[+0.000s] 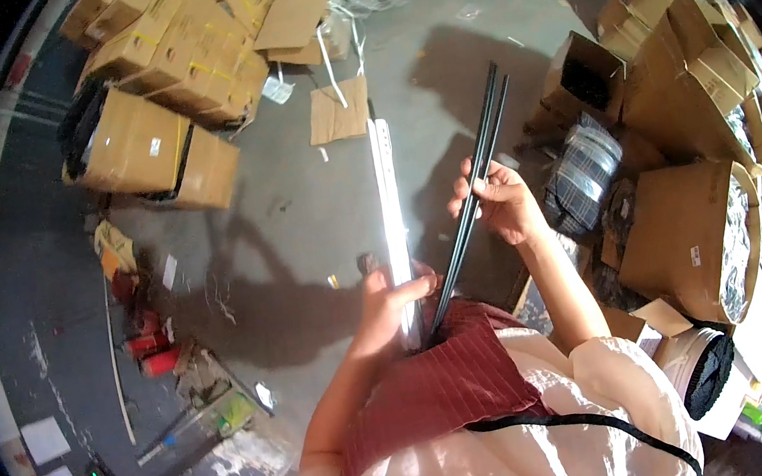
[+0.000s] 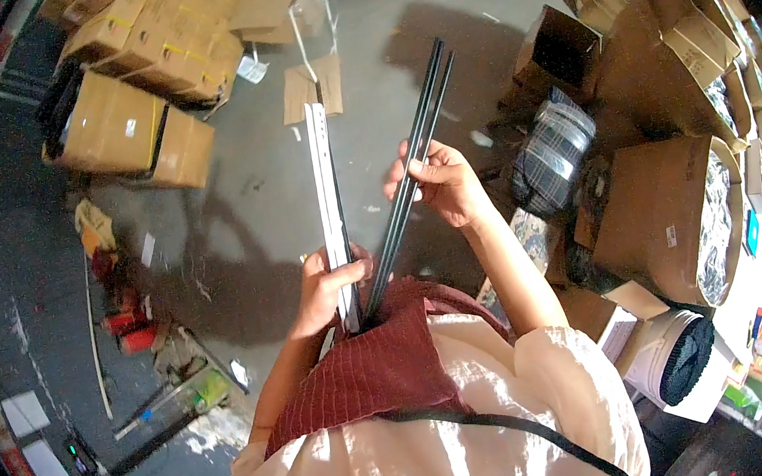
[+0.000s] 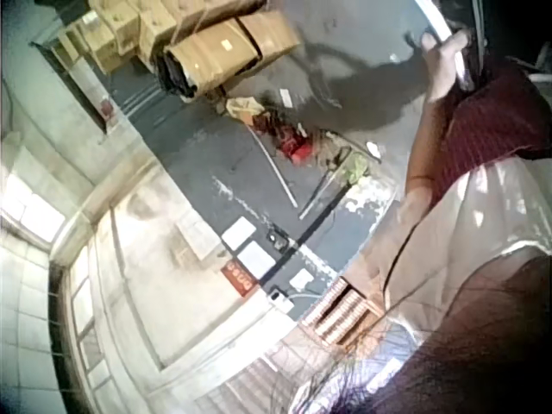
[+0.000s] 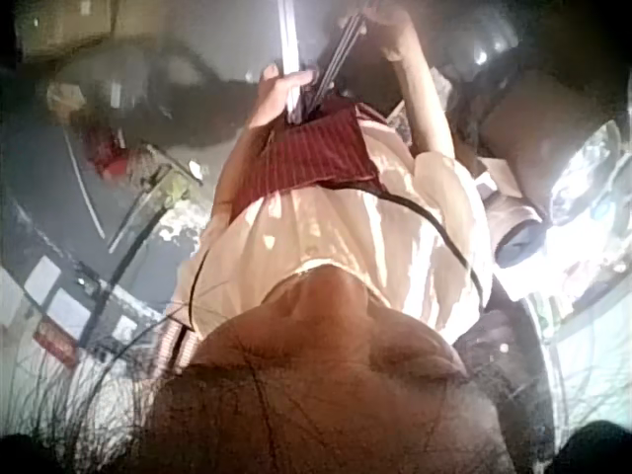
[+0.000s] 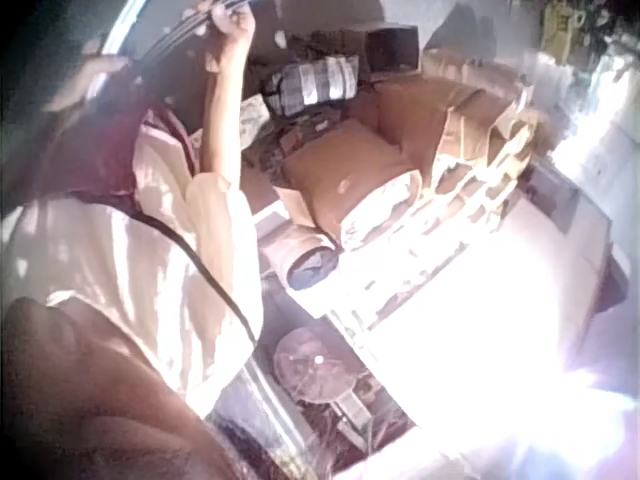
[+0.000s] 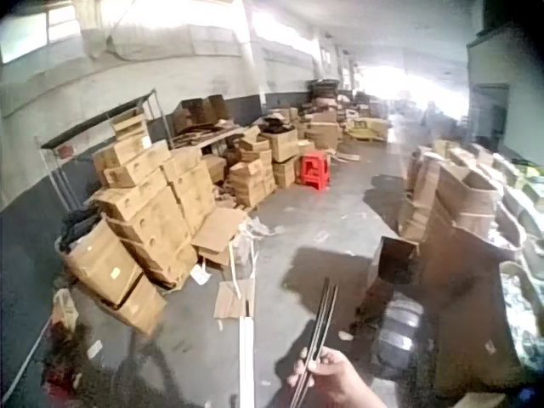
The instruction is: The person walks through a warehouse area, collects a long metal bar and black rods from a container, and then stands at a table to count small silver metal brackets while checking a list on a clipboard.
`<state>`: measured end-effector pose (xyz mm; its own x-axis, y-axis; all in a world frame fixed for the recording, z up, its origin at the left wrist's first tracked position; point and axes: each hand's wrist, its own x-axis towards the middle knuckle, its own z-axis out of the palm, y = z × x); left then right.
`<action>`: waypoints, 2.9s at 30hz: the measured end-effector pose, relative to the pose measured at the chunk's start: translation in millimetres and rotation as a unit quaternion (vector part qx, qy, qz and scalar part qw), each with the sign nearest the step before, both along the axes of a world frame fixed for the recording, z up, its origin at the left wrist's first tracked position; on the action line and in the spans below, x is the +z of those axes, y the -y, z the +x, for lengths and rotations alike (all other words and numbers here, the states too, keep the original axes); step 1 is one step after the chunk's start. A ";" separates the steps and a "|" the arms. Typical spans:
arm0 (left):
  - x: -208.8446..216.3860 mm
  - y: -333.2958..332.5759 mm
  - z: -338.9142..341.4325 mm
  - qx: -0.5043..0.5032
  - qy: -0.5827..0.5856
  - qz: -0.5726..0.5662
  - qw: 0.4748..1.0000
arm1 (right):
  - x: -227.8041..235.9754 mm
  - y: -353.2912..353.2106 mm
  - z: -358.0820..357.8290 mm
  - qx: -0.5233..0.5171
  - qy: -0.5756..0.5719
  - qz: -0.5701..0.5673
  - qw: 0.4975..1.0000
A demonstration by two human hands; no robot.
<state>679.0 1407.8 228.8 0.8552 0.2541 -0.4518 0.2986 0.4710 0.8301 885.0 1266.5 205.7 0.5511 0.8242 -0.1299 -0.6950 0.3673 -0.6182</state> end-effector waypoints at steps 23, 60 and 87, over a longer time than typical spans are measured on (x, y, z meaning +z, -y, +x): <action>-20.9 -214.8 527.1 -0.352 -0.025 -0.063 0.934 | -1.6 -146.8 391.5 -0.270 -0.044 -0.270 0.923; -6.2 120.3 1445.7 -0.726 0.005 -0.072 0.684 | 42.5 119.5 1111.5 -0.705 -0.132 -0.130 0.685; 1.1 731.2 1617.8 -0.826 0.366 0.203 0.377 | 40.5 641.9 1248.3 -0.933 -0.144 0.018 0.329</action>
<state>2296.8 676.6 229.9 -0.1453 -0.9778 -0.1511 -0.4726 -0.0657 0.8788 2133.4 624.5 246.2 0.0718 -0.9105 -0.4072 0.7334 0.3249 -0.5971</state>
